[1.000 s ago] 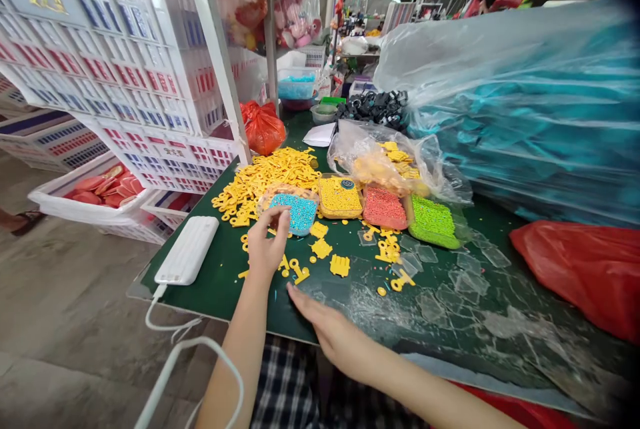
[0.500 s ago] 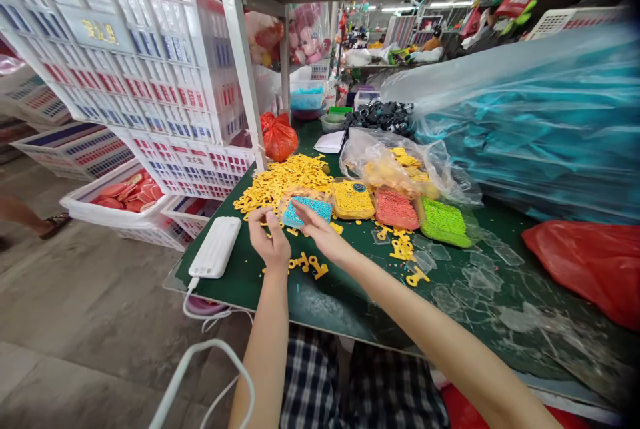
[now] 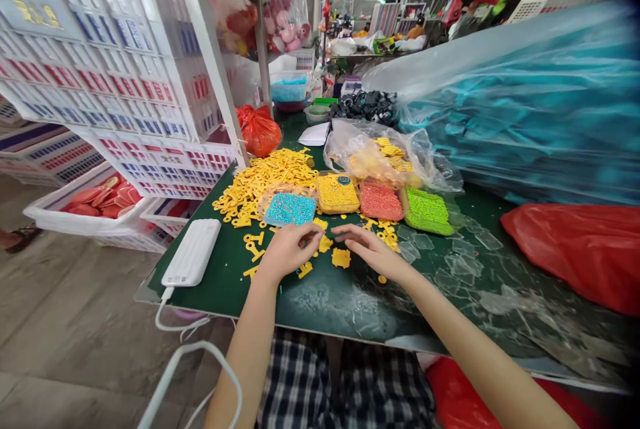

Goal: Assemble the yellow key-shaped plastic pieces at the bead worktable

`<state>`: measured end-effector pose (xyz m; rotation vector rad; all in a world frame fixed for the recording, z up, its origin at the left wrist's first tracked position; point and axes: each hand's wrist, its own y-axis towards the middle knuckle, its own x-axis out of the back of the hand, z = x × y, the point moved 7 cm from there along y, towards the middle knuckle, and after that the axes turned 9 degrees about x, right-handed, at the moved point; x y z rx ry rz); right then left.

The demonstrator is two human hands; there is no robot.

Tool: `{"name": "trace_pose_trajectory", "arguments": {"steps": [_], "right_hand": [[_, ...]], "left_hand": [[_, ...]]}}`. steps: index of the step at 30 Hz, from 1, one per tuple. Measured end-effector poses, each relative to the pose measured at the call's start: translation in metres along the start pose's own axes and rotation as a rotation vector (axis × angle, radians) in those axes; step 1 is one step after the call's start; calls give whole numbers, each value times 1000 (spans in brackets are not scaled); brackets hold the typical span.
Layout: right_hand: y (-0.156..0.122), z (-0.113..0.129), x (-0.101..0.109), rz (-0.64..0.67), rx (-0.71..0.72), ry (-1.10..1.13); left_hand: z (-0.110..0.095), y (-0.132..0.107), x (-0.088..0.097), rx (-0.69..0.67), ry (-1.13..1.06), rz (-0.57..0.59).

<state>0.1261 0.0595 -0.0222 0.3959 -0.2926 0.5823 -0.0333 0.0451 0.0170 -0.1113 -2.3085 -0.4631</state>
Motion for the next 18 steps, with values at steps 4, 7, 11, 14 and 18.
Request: {"name": "trace_pose_trajectory", "arguments": {"steps": [4, 7, 11, 14, 18], "right_hand": [[-4, 3, 7, 10, 86, -302], [-5, 11, 0, 97, 115, -476], [-7, 13, -3, 163, 81, -618], [-9, 10, -2, 163, 98, -665], [-12, 4, -5, 162, 141, -702]], "left_hand": [[10, 1, -8, 124, -99, 153], [21, 0, -9, 256, -90, 240], [31, -4, -12, 313, -93, 364], [32, -6, -15, 238, -101, 411], [35, -12, -24, 240, -55, 522]]}}
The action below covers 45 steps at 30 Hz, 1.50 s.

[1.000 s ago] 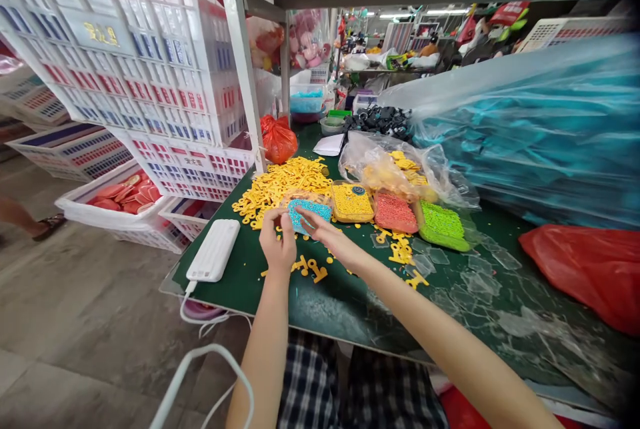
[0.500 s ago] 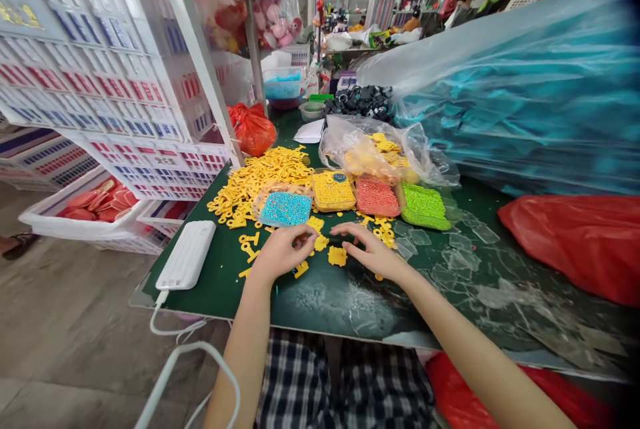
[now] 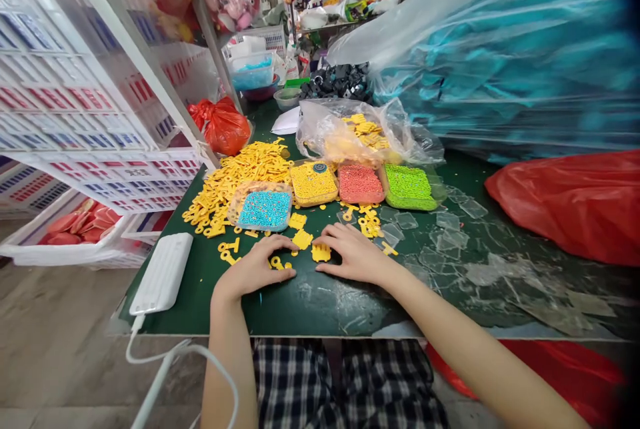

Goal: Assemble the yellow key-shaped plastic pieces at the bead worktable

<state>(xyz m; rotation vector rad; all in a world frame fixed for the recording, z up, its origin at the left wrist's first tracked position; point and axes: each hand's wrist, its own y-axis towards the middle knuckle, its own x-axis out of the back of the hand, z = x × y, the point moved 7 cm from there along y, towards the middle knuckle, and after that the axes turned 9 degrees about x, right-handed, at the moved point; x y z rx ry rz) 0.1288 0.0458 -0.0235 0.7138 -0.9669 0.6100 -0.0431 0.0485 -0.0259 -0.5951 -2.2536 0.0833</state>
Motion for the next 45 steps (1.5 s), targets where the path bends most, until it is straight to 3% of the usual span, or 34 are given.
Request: {"name": "trace_pose_trajectory", "arguments": {"steps": [5, 12, 19, 23, 28, 31, 36, 38, 41, 45], "right_hand": [[-1, -1, 0, -17, -18, -35], [0, -2, 12, -126, -51, -62], [-7, -22, 10, -171, -277, 63], [-6, -13, 9, -119, -216, 162], [-2, 1, 10, -117, -102, 352], [0, 12, 6, -32, 1, 412], [1, 17, 6, -26, -22, 161], [0, 14, 6, -34, -73, 37], [-1, 9, 3, -9, -125, -32], [-3, 4, -1, 44, -161, -58]], "left_hand": [[2, 2, -3, 32, 27, 28], [10, 9, 4, 156, -72, -118], [5, 0, 6, 65, -23, 8], [17, 1, 6, 147, -115, 17], [21, 5, 12, 132, -162, -104], [16, 3, 19, 111, -172, -206], [-8, -4, 26, -10, -165, -377], [-20, -3, 20, -100, -134, -361], [-33, 3, 2, -204, -51, -239], [-38, 6, -11, -236, -2, -147]]}}
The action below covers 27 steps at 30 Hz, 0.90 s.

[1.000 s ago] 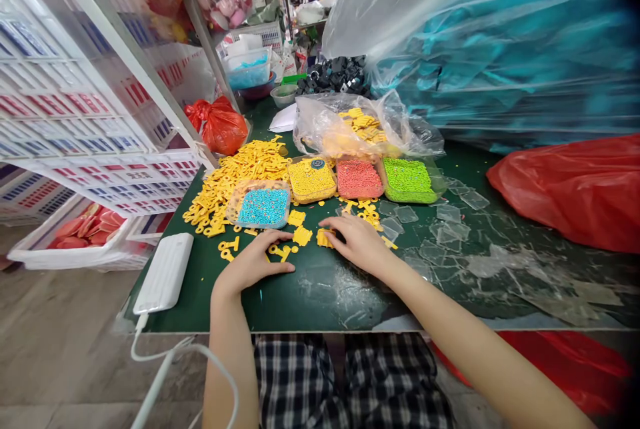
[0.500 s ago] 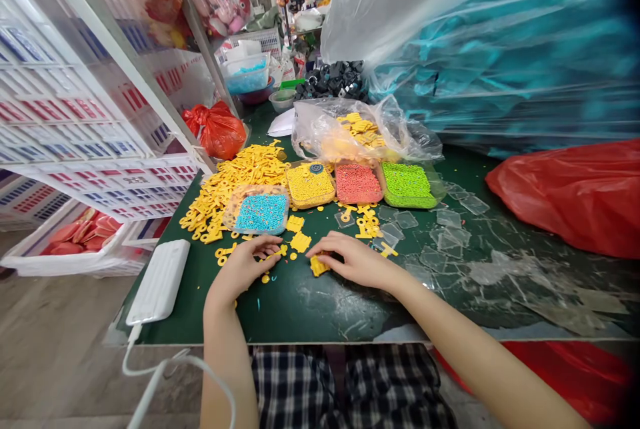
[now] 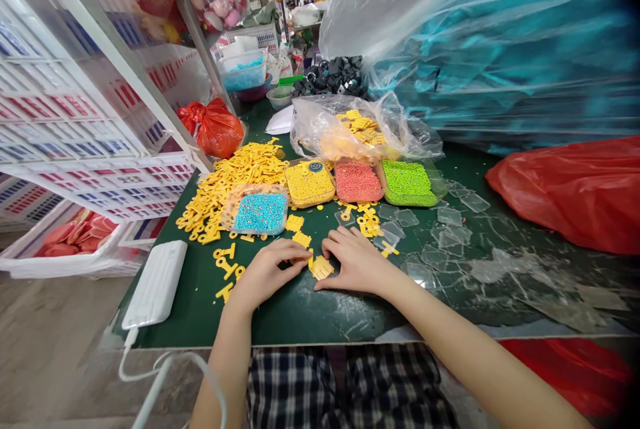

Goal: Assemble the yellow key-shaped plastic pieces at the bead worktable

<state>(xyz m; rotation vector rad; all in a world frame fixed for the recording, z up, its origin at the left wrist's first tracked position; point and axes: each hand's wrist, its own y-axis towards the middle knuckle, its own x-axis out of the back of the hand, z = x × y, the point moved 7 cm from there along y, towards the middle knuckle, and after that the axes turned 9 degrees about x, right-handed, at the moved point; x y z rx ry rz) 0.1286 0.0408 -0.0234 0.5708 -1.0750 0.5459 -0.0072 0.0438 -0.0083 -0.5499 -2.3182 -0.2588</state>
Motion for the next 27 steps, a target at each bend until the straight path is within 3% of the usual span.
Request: {"name": "trace_pose_trajectory", "arguments": {"steps": [18, 23, 27], "right_hand": [[-6, -1, 10, 41, 45, 78], [-8, -5, 15, 8, 74, 69], [-9, -8, 14, 65, 68, 52]], "left_hand": [[-2, -1, -20, -16, 116, 172], [-10, -4, -21, -9, 171, 107], [-14, -3, -22, -17, 280, 54]]}}
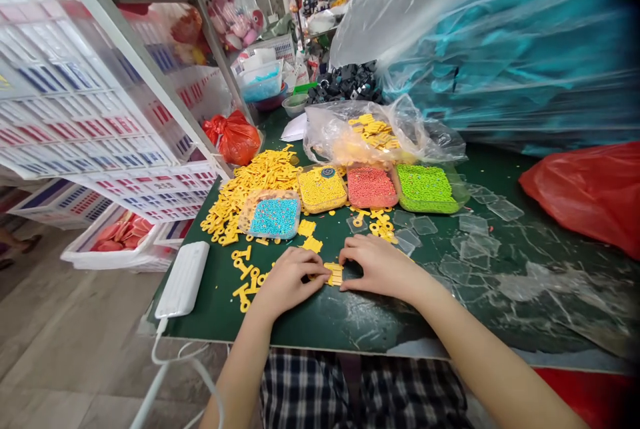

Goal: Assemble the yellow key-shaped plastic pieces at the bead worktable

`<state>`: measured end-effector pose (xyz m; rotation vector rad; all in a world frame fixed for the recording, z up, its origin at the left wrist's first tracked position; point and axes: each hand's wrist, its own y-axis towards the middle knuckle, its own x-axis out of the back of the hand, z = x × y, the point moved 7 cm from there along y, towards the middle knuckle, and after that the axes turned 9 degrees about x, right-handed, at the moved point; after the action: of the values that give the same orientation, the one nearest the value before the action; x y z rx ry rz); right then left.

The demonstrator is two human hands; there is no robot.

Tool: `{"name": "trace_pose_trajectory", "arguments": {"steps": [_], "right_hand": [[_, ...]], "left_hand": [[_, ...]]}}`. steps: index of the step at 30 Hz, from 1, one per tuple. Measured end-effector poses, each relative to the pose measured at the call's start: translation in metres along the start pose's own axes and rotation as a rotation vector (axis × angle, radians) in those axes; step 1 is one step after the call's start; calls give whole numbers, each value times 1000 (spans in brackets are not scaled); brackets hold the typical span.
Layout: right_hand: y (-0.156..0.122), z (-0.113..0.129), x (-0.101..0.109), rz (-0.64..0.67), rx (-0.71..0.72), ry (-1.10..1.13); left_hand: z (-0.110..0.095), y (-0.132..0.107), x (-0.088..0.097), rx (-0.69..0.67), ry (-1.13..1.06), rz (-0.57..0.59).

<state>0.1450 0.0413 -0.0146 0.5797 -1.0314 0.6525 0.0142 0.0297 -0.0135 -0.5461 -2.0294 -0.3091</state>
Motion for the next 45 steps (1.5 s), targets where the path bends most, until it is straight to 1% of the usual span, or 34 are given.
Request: {"name": "trace_pose_trajectory", "arguments": {"steps": [2, 7, 9, 13, 16, 18, 20, 21, 24, 26, 28, 29, 31, 33, 34, 35, 36, 38, 40, 42, 45], "right_hand": [[1, -1, -1, 28, -9, 3], [3, 1, -1, 30, -3, 13], [3, 2, -1, 45, -13, 10], [2, 2, 0, 63, -39, 15], [2, 2, 0, 79, -66, 43], [1, 2, -1, 92, -83, 62], [1, 3, 0, 105, -92, 71], [1, 3, 0, 113, -91, 74], [2, 5, -1, 136, -87, 88], [2, 6, -1, 137, -84, 94], [3, 6, -1, 136, -80, 93], [3, 6, -1, 134, -78, 92], [4, 6, -2, 132, -81, 92], [4, 4, -2, 127, -93, 98], [4, 3, -3, 123, -98, 99], [4, 2, -3, 119, -100, 98], [4, 3, -3, 116, -97, 93], [4, 4, -4, 111, -88, 69], [4, 6, -6, 107, -74, 40], [3, 8, -5, 82, -48, 15], [1, 11, -3, 13, 11, -14]], "left_hand": [[0, 2, -1, 17, 16, -10], [7, 8, -3, 129, 98, -25], [8, 8, -4, 147, 128, -30], [8, 10, -5, 129, 141, -31], [6, 10, -5, 110, 131, -9], [3, 11, 0, 86, 106, -16], [0, 11, 15, 64, 54, -92], [-2, 11, 26, 60, 24, -159], [-4, 16, 67, 76, -49, -362], [-2, 24, 93, 100, -59, -440], [5, 36, 117, 164, -22, -520], [13, 41, 127, 223, 10, -561], [33, 51, 138, 376, 77, -589], [57, 55, 136, 528, 133, -543], [68, 55, 132, 576, 149, -504], [76, 56, 125, 587, 158, -451], [82, 56, 118, 567, 162, -392], [88, 56, 104, 493, 168, -280], [92, 54, 96, 456, 190, -207], [94, 53, 94, 478, 199, -163], [93, 52, 89, 494, 138, -50]]}}
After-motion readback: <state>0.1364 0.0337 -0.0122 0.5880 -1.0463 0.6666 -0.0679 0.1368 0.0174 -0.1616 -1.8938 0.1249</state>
